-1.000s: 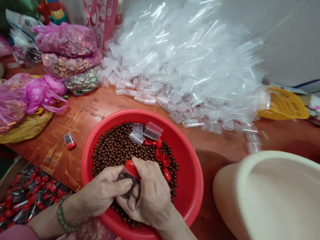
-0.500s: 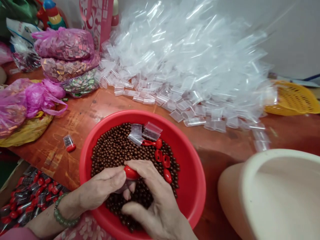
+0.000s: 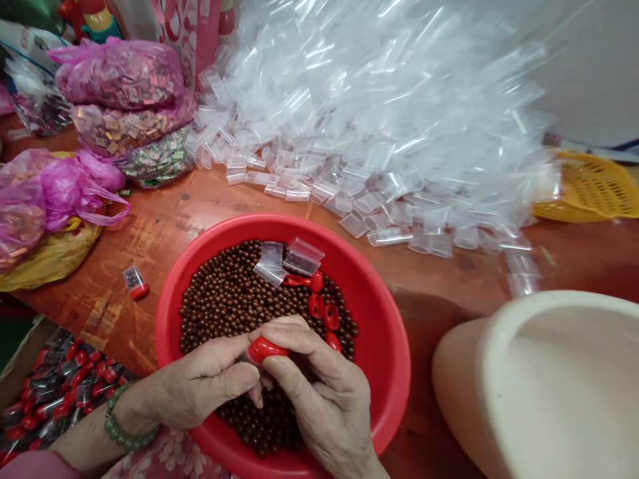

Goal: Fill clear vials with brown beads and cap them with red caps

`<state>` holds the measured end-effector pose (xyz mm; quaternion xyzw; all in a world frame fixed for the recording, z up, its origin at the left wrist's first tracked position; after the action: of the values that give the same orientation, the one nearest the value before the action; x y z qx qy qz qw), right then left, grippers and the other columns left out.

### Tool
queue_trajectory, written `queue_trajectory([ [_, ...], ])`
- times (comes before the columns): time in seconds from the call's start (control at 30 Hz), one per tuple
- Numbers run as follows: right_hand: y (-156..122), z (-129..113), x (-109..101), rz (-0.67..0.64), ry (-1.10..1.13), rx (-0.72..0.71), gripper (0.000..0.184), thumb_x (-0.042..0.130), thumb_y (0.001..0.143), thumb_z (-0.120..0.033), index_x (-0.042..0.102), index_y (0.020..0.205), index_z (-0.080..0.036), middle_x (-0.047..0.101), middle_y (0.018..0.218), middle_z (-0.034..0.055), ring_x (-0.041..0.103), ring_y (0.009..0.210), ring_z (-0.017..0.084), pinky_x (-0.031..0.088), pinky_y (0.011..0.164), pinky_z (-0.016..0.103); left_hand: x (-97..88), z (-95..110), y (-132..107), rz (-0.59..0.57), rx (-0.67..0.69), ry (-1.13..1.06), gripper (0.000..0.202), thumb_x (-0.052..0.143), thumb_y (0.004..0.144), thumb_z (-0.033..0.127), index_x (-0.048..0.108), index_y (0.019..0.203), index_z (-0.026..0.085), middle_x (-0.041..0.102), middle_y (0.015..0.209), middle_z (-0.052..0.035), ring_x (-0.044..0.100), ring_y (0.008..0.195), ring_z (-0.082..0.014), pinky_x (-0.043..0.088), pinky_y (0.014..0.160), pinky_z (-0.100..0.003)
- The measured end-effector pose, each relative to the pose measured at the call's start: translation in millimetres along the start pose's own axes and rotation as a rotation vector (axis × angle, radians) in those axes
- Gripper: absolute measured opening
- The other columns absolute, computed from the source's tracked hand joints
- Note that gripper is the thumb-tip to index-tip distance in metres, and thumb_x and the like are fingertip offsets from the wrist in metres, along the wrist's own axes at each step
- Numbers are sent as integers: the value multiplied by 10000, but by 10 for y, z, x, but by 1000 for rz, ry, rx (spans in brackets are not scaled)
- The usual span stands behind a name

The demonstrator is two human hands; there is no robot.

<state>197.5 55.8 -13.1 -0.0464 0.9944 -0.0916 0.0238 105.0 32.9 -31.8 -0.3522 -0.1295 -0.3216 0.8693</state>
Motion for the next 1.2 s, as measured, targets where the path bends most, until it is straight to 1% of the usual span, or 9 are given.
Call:
queue_trajectory([
  [0.13,-24,-38,-12,55,-71,-24,189,620,855,-128,694,972,-256,699,889,53,683,795,179,587,588,275,15,-22,-8,-21,23,-52,214,421,918,317,536,914,137,529,769,-11,511,715,-111,430,711,-235],
  [0.3,-39,-191,75,-21,-194,-225,286,585,874,-139,640,1114,-286,690,903,40,673,825,198,578,638,322,27,-35,-45,-42,48,-171,410,465,909,530,556,920,131,512,786,-13,496,706,-110,431,705,-237],
  [0.47,-86,-297,297,-156,-592,-429,675,739,746,-478,472,1281,-163,627,1011,140,637,872,275,558,685,412,-10,-152,-52,-1,3,-274,544,509,843,662,552,857,120,512,799,-26,473,701,-100,405,631,-209],
  [0.53,-84,-359,370,-152,-736,-514,688,704,751,-534,462,1262,-142,619,988,144,629,857,280,548,677,417,-16,-212,-37,18,-20,-351,543,547,824,658,555,875,117,531,809,-33,500,713,-101,428,653,-211],
  [0.67,-76,-468,472,-134,-869,-647,529,625,815,-391,468,1241,-121,629,877,112,613,741,240,516,635,386,-17,-228,-10,33,-1,-427,543,590,805,648,571,900,114,538,803,-25,514,734,-98,450,717,-222],
  [0.77,-117,-505,485,-113,-897,-724,557,625,800,-364,467,1265,-103,633,835,99,601,692,224,501,664,395,5,-222,-14,10,-1,-445,553,597,793,658,573,893,115,543,810,-28,516,721,-100,450,691,-225],
  [0.9,-161,-507,467,-83,-917,-770,595,652,785,-372,476,1274,-82,648,841,111,609,710,227,489,712,407,14,-266,-31,-1,-50,-449,569,614,760,682,577,856,123,556,795,-31,526,693,-105,453,659,-232],
  [1.03,-117,-469,507,-116,-924,-725,579,647,808,-364,462,1272,-72,646,852,121,613,739,233,497,692,391,-70,-324,9,85,-62,-494,610,626,719,717,604,787,111,578,738,-29,542,646,-94,456,621,-208],
  [1.2,-134,-362,592,-188,-965,-681,656,610,843,-393,399,1357,-43,615,1076,215,601,962,299,525,754,424,-111,-567,78,215,-224,-630,732,503,663,849,567,667,120,559,586,-15,524,498,-90,434,483,-202],
])
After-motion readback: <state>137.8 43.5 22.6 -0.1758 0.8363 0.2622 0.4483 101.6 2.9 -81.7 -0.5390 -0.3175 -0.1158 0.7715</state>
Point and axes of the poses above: each hand's wrist, its own y-axis towards the middle knuckle, its own x-axis out of the palm, z = x × y, the point moved 10 cm from there along y, towards the middle knuckle
